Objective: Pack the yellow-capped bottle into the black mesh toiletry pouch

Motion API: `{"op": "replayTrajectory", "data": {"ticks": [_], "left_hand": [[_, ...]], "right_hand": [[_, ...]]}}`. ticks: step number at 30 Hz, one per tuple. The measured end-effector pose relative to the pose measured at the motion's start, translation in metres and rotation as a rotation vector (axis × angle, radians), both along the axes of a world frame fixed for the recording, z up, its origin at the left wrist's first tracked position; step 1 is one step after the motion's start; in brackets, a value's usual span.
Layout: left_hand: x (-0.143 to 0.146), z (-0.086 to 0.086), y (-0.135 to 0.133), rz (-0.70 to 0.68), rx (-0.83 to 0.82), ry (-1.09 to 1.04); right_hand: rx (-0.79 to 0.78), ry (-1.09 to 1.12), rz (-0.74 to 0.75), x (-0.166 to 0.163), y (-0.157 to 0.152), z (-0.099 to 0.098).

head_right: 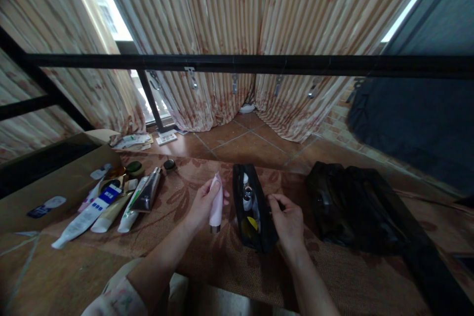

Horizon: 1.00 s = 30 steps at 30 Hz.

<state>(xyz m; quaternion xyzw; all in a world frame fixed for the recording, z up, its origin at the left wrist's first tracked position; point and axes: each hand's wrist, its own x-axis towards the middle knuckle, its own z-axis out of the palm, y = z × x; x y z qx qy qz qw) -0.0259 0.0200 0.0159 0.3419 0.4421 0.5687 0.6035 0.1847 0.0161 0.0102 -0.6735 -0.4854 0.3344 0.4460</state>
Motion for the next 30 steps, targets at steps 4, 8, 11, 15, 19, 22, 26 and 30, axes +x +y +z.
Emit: {"op": "replayTrajectory", "data": {"ticks": [4,8,11,15,19,22,26,30], "left_hand": [[0.0009,0.0026,-0.0012,-0.007,-0.014,-0.023],[0.001,0.0023,-0.0004,-0.004,-0.008,-0.024],[-0.0003,0.0013,0.0013,-0.013,0.017,-0.021],[-0.0018,0.0021,0.0024,-0.014,0.075,0.009],[-0.0018,0.0044,0.0014,-0.01,0.137,0.046],[-0.0019,0.0044,0.0011,0.01,0.158,0.087],[-0.0024,0.0027,0.002,0.029,0.163,0.116],[-0.0022,0.0027,0.002,0.029,0.158,0.144]], "right_hand": [[0.036,0.035,-0.003,0.0002,0.0021,-0.004],[0.047,0.071,-0.003,-0.0009,0.0028,-0.0049],[0.07,0.023,0.013,-0.0014,0.0032,-0.0022],[0.111,0.0,0.029,-0.0013,0.004,-0.0005],[0.112,-0.002,0.027,-0.0006,0.0047,-0.0022],[0.114,0.005,0.025,0.0,0.0053,-0.0041],[0.127,0.011,0.029,0.0006,0.0063,-0.0061],[0.121,0.018,0.028,0.0006,0.0066,-0.006]]}}
